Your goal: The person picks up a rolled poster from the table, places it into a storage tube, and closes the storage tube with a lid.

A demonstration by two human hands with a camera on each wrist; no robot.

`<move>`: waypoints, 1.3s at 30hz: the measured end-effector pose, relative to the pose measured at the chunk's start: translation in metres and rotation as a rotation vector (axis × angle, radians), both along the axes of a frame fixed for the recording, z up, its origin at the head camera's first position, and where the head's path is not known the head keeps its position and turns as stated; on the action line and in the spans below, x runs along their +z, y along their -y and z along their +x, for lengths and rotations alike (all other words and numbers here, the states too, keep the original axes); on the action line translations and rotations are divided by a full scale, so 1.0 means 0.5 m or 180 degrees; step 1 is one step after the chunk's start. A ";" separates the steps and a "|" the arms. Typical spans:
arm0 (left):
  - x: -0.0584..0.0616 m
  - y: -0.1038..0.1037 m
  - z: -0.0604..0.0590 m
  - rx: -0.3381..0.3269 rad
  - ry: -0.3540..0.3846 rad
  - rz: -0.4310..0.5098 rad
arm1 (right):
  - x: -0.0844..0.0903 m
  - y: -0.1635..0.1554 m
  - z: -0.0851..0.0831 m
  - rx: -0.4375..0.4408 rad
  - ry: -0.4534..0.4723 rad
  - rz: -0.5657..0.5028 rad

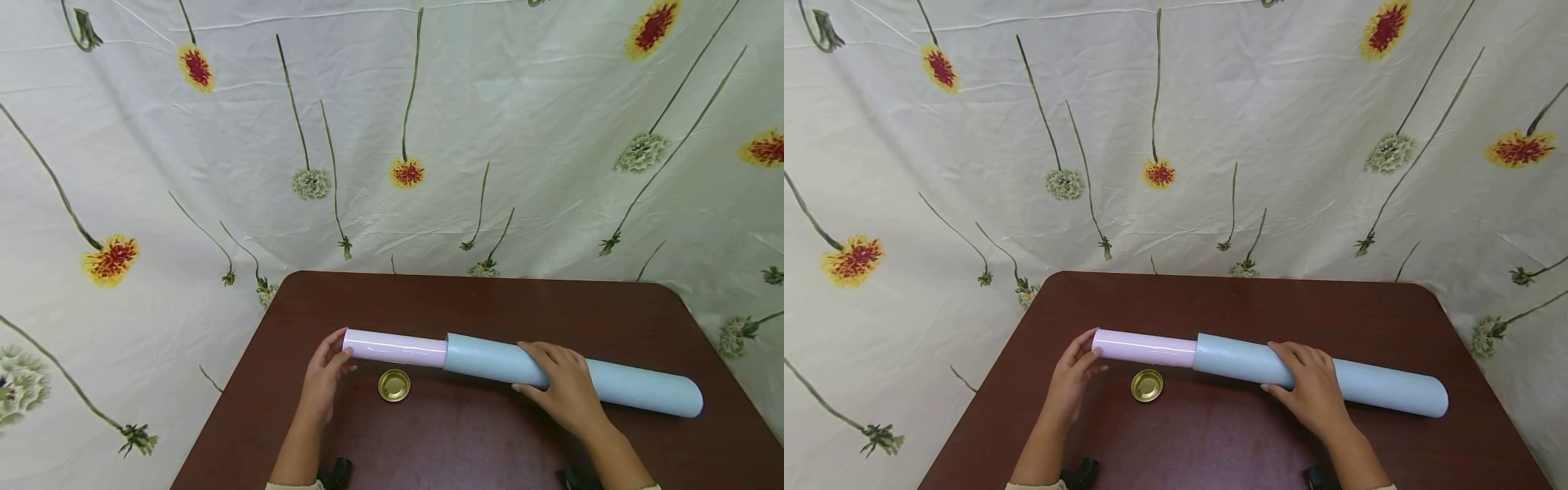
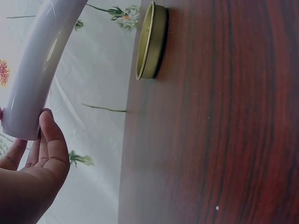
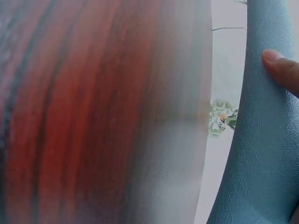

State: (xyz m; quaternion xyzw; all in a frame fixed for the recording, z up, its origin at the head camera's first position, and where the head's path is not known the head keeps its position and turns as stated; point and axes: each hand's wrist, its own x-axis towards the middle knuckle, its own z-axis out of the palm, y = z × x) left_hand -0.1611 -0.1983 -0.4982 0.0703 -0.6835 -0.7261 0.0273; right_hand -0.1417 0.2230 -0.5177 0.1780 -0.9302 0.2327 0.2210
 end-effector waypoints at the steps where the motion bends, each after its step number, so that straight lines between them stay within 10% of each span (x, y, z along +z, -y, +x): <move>1: -0.001 0.000 0.000 0.0000 0.0004 -0.0002 | 0.000 0.000 0.000 0.0000 0.0000 0.0000; 39: 0.008 -0.015 0.007 -0.0151 -0.0108 -0.0029 | 0.001 0.013 0.000 0.0026 0.0035 -0.0015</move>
